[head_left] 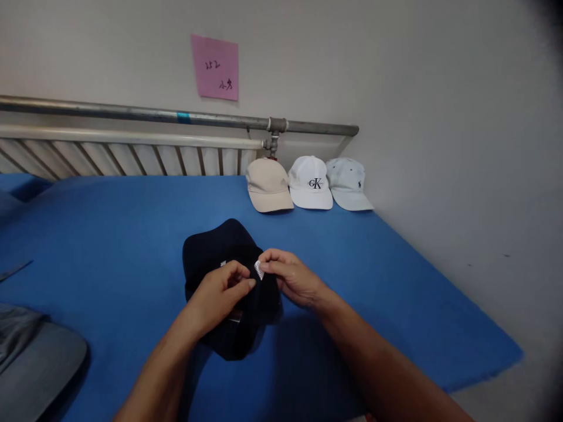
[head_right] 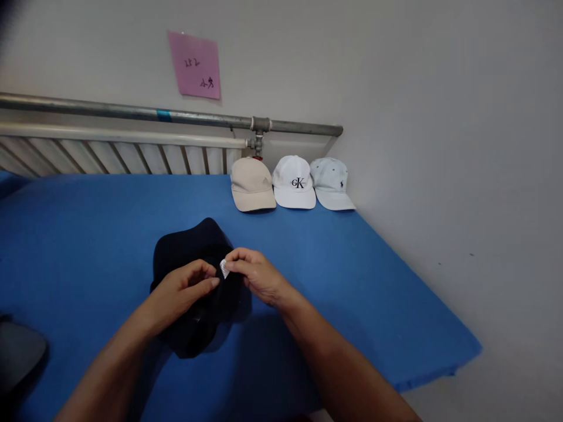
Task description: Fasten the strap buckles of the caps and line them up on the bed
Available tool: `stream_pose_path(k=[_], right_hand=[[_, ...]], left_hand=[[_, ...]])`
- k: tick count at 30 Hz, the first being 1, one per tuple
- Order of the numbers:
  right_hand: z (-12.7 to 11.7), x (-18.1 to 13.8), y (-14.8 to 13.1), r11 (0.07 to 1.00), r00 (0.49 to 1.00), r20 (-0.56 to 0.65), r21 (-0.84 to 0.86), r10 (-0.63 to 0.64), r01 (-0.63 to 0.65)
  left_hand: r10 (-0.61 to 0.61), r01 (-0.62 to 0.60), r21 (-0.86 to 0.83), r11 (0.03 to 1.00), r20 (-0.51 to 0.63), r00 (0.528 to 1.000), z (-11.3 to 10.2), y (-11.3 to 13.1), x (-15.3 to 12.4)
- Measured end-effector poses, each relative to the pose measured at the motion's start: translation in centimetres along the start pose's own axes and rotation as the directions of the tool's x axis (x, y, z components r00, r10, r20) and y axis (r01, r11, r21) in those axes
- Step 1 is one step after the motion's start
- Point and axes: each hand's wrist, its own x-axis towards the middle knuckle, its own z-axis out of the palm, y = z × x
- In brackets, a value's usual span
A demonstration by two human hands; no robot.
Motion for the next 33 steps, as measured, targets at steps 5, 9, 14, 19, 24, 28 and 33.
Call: stream_pose_path(k=[5, 9, 14, 19, 24, 28, 33], right_hand=[[0.1, -0.1, -0.2, 0.998, 1.0, 0.017, 0.063, 0.016, -0.017], [0.2, -0.1, -0.2, 0.998, 1.0, 0.018, 0.067, 0.012, -0.013], [0.2, -0.1, -0.2, 0.997, 1.0, 0.014, 0.077, 0.001, -0.002], [0.3, 0.0, -0.3, 0.996, 1.0, 0.005, 0.085, 0.002, -0.002], [0.4, 0.0, -0.1, 0.998, 0.998, -0.025, -0.004, -0.06, 0.06], [0.8, -0.2, 0.2, 0.973, 0.989, -0.035, -0.184, -0.147, 0.138], [1.2, -0.5, 0.3, 0.948, 0.98, -0.051, -0.267, -0.194, 0.174]], left_hand=[[0.084, -0.081, 0.11, 0.991, -0.02, 0.996, 0.0, 0.0, 0.0], [0.109, -0.099, 0.187, 0.977, -0.039, 0.993, 0.0, 0.1, -0.1], [0.111, -0.096, 0.2, 0.975, -0.063, 0.992, -0.1, 0.3, -0.2], [0.116, -0.1, 0.152, 0.983, -0.1, 0.988, 0.0, 0.3, -0.2], [0.043, -0.053, -0.051, 0.997, -0.17, 0.984, -0.2, 0.6, -0.3], [0.02, -0.025, -0.063, 0.998, -0.08, 0.997, -0.5, 0.9, -0.5], [0.013, -0.018, -0.085, 0.996, -0.065, 0.998, -0.7, 0.6, -0.4]])
